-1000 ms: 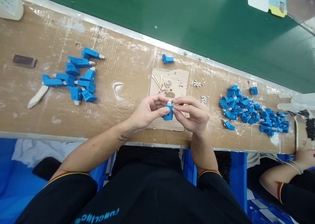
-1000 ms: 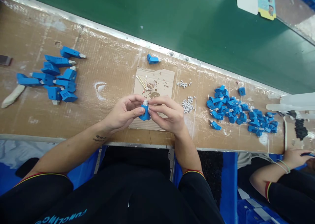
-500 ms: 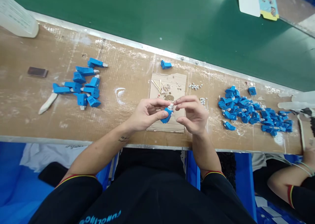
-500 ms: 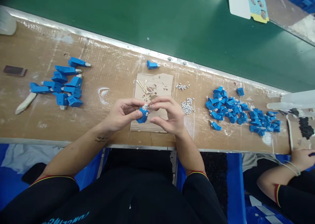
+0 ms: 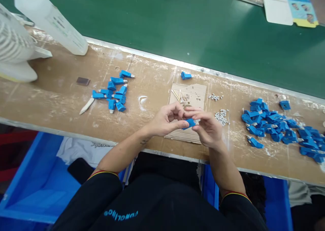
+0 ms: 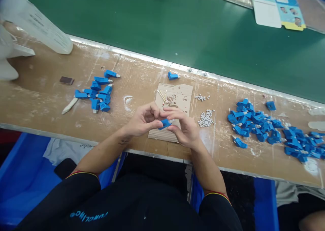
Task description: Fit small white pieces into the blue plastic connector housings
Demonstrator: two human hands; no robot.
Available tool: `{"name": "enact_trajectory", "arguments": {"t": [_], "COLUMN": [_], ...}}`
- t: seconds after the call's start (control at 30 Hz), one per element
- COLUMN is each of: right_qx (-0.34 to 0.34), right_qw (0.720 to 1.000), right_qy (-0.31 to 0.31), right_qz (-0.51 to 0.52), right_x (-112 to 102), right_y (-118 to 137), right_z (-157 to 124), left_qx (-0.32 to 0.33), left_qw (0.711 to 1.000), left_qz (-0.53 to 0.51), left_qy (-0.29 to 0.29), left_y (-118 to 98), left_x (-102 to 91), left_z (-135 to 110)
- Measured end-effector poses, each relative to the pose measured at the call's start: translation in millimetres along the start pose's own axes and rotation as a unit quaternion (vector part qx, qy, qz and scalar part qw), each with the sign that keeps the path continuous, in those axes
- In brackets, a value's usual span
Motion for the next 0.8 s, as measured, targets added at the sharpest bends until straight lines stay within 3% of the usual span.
{"name": "enact_trajectory", "arguments": {"t": [0.07, 0.13, 0.2, 0.3, 0.43, 0.5, 0.57, 0.6, 0.67, 0.73, 0.8], "right_qx": [0.010, 0.023, 0.050, 0.130, 0.254, 0.254, 0.224, 0.214, 0.218, 0.247, 0.291], "right_qw": [0.998, 0.988, 0.960, 0.897, 0.809, 0.758, 0.728, 0.734, 0.780, 0.818, 0.818], "right_qy": [-0.056, -0.141, -0.222, -0.286, -0.303, -0.346, -0.378, -0.371, -0.303, -0.207, -0.138], "right_qz": [-0.007, -0.063, -0.160, -0.310, -0.435, -0.492, -0.526, -0.527, -0.502, -0.477, -0.477], "right_x": [-20.0, -53.9, -94.9, -153.5, -208.5, -223.7, -226.6, -223.8, -211.1, -193.6, -181.2], "right_y": [-1.1, -3.0, -6.9, -17.2, -28.0, -20.2, -12.3, -13.3, -26.7, -46.9, -64.4], "right_z": [-1.8, -7.0, -16.6, -36.2, -65.1, -75.7, -79.3, -77.7, -69.3, -60.9, -57.6], "left_qx": [0.028, 0.063, 0.082, 0.037, -0.024, 0.012, 0.080, 0.104, 0.110, 0.086, 0.067], "left_qw": [0.995, 0.969, 0.925, 0.888, 0.835, 0.850, 0.887, 0.906, 0.933, 0.936, 0.915], "left_qz": [0.054, 0.122, 0.172, 0.309, 0.501, 0.498, 0.440, 0.400, 0.331, 0.294, 0.289], "left_qy": [-0.072, -0.205, -0.329, -0.337, -0.227, -0.172, -0.117, -0.095, -0.091, -0.174, -0.273], "left_y": [-9.1, -24.3, -41.1, -54.5, -41.9, -34.9, -37.3, -41.2, -51.0, -62.4, -71.1], "left_x": [-26.7, -73.8, -128.3, -194.6, -251.5, -259.7, -250.3, -240.7, -216.4, -191.2, -162.2], "left_z": [1.7, -0.9, -7.4, -1.7, 21.9, 33.4, 39.4, 39.5, 36.1, 27.9, 17.0]}}
Point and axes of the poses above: each hand's wrist, its own z-axis towards the middle knuckle, its own x-axis out of the palm, y = z × x, the point moved 7 cm from there along z, towards the middle knuckle, and after that the axes turned 8 degrees about z, right-handed, at the moved point
